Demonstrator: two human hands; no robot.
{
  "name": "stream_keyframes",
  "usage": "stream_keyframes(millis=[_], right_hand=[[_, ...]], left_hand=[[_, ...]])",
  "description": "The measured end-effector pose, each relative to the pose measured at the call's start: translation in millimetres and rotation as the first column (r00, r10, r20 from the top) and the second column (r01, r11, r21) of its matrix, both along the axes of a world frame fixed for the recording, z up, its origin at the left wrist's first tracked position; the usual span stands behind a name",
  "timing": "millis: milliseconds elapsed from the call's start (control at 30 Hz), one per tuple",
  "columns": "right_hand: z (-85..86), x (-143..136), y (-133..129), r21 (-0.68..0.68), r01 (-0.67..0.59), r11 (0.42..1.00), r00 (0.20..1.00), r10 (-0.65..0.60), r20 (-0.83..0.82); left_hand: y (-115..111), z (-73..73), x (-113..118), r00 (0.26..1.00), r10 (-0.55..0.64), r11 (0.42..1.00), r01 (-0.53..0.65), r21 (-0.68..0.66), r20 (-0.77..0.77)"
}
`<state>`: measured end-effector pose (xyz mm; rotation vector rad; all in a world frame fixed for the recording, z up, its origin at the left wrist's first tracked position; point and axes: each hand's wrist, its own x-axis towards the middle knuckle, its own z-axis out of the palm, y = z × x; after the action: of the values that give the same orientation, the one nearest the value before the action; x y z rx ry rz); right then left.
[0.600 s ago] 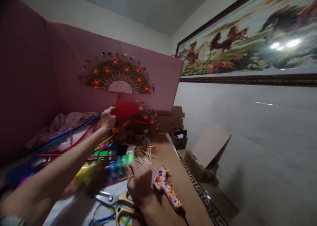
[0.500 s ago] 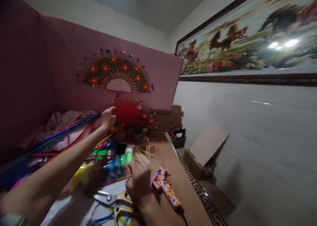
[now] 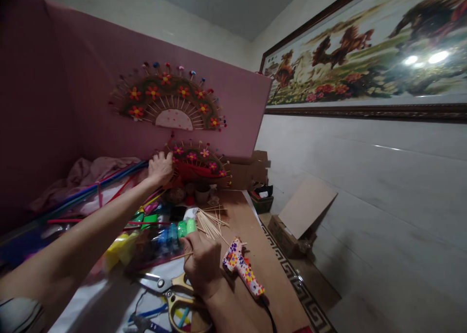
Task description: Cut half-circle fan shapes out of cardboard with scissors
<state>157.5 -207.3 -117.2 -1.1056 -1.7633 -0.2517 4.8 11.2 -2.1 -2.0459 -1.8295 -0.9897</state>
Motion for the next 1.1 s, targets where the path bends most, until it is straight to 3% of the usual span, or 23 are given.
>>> stream_keyframes(millis=[300,433,567,700,1100], right_hand=[[-1.0,2,2,0.032,-0.006,0.999,1.0,0.007,-0.013],[-0.7,1,2,0.055,-0.006,0.998,1.0,0.007,-0.015],[2.7,1,0,0.049,-0.006,0.999,1.0,0.006,0.002],[3.8,0,-1,0.024,-0.007,1.0,1.0,0.007,-0.001],[3.1,1,-1,-0.032,0.019,0.999,0.999,-0.018,0.028]], left_hand=[[-17,8.4,18,0.992,-0.031,0.996,0.02,0.086,0.122],[-18,-2.6,36,0.983,-0.123,0.992,0.125,-0.007,0.137],[-7,-15.4,50,0.971,-0.099,0.985,0.126,-0.115,0.216],[3,-21.4,56,0.955,-0.107,0.982,0.146,-0.121,0.278],[19,-2.8,39,0.825,-0.243,0.97,0.206,0.128,0.51]])
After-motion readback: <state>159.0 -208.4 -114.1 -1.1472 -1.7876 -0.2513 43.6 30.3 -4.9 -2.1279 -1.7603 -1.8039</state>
